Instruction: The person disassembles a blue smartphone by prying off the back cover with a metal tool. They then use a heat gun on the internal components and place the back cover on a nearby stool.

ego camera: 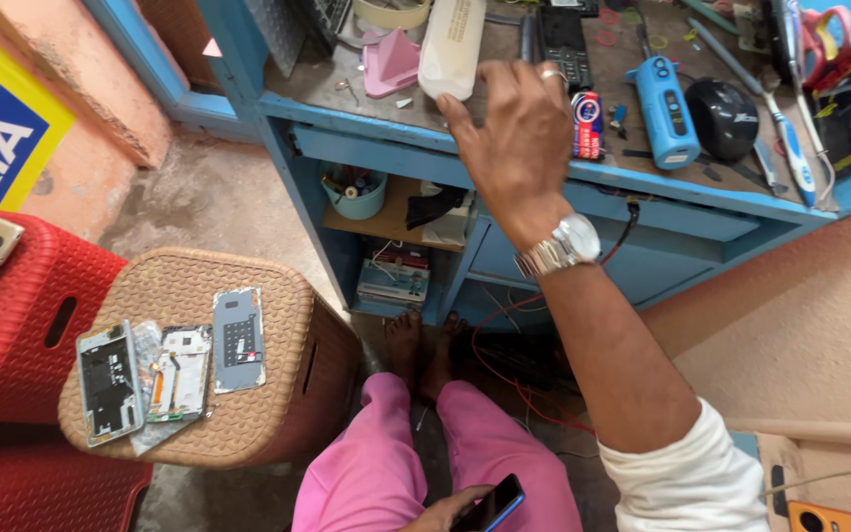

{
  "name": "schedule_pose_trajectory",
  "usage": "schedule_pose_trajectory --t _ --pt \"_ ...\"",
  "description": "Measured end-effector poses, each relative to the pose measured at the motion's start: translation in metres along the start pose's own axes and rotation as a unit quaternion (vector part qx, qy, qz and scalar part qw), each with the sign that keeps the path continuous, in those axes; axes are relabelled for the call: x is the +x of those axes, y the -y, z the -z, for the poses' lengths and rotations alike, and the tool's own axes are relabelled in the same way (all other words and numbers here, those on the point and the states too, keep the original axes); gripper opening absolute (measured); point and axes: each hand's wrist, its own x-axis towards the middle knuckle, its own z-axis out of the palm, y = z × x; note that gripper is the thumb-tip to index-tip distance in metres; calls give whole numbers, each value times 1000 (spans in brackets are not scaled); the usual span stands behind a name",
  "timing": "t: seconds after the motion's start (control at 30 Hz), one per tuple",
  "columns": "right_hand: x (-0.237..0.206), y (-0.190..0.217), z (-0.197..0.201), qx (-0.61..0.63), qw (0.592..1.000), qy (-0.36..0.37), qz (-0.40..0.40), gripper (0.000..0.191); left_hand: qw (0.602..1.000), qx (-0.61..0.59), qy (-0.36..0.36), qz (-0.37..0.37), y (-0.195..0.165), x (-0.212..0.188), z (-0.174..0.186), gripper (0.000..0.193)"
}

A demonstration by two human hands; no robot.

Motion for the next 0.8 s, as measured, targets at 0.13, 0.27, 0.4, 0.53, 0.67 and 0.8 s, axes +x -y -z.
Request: schedule_pose_trajectory --t 0.13,0.27,0.4,0.53,0.67,0.8 --pt "-16 -35 22 -3 1000 5 -17 34 999 -39 29 -6 4 4 3 85" --pt "-18 -85 47 -19 999 -15 -39 8 1000 -17 23 -2 2 3 8 87" --pt "-13 -125 66 39 996 -42 -69 14 1000 18 20 9 2 1 8 88" --pt "-12 -137 59 63 997 -50 -14 16 997 73 -2 31 -8 -10 -3 90" --pt "-1 -132 32 62 998 -7 -5 13 994 92 -19 56 -16 -15 -9 90" --pt "12 -126 4 41 999 11 -32 27 998 64 1 27 -6 -8 -4 86"
